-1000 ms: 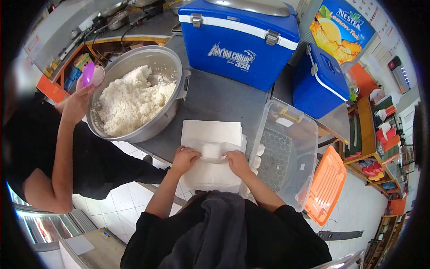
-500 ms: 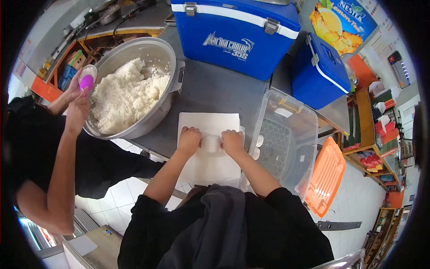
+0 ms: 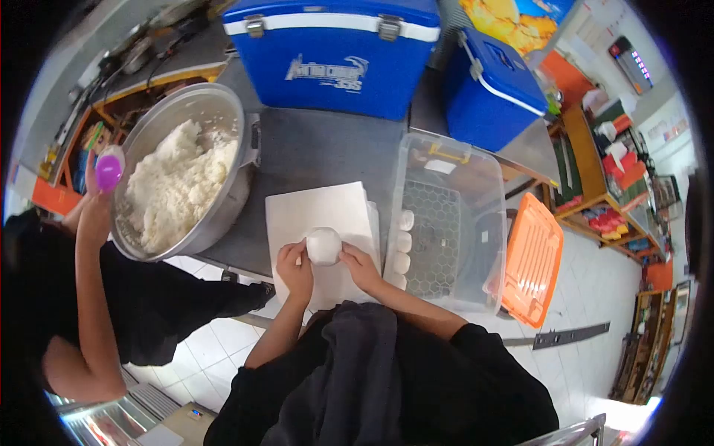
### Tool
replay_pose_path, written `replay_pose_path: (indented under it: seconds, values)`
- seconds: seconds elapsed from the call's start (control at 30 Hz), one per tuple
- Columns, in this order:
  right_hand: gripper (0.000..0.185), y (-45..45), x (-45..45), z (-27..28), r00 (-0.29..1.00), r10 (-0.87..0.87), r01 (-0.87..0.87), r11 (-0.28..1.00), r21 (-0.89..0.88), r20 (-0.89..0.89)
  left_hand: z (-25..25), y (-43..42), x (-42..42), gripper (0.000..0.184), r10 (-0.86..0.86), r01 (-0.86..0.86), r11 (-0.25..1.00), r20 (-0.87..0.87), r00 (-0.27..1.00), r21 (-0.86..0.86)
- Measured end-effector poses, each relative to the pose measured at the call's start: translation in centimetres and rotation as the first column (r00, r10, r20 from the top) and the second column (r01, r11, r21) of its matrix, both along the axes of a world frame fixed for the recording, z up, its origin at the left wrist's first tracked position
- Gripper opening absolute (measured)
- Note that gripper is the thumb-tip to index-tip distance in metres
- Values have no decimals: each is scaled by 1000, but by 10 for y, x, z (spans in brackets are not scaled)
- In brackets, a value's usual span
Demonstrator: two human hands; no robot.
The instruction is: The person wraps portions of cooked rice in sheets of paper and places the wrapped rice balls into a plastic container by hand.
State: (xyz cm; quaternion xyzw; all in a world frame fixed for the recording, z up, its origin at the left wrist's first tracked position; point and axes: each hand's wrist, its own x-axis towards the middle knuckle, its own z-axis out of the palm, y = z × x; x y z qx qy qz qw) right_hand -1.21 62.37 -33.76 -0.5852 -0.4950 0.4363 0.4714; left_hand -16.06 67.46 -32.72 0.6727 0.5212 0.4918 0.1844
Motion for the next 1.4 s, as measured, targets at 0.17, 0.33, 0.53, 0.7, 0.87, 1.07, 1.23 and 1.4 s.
replay_pose_path:
  seconds: [0.17, 0.33, 0.53, 0.7, 0.87, 1.07, 1.23, 1.4]
  values:
    - [45, -22, -6, 52, 782, -263, 262, 961, -86, -564, 53, -32, 28, 19, -215, 215, 967, -9, 976, 138]
    - [47, -36, 30, 67, 609, -221, 238, 967, -91, -762, 64, -55, 58, 32, -328, 378, 887, 214, 920, -266]
    - [47, -71, 86, 65, 608, -289, 85, 950, -301, -740, 46, -71, 73, 36, -397, 819, 532, 792, 464, -213]
    - [44, -77, 191, 4, 964, -104, -13, 900, -435, -245, 53, -67, 67, 42, -541, 890, -78, 769, 340, -449]
    - [57, -85, 229, -133, 882, 345, -41, 737, -675, 322, 68, -71, 25, 41, -514, 805, -107, 726, 458, -584]
    - [46, -133, 227, -290, 968, 222, -225, 549, -805, -119, 91, -85, 0, 44, -429, 784, -32, 717, 549, -619]
    - [50, -118, 208, -213, 970, -121, -136, 450, -882, -211, 90, -89, -10, 44, -408, 779, 8, 709, 575, -627]
    - [52, -131, 216, -282, 996, -6, 82, 545, -834, 94, 73, -93, -20, 31, -395, 640, 186, 540, 744, -746]
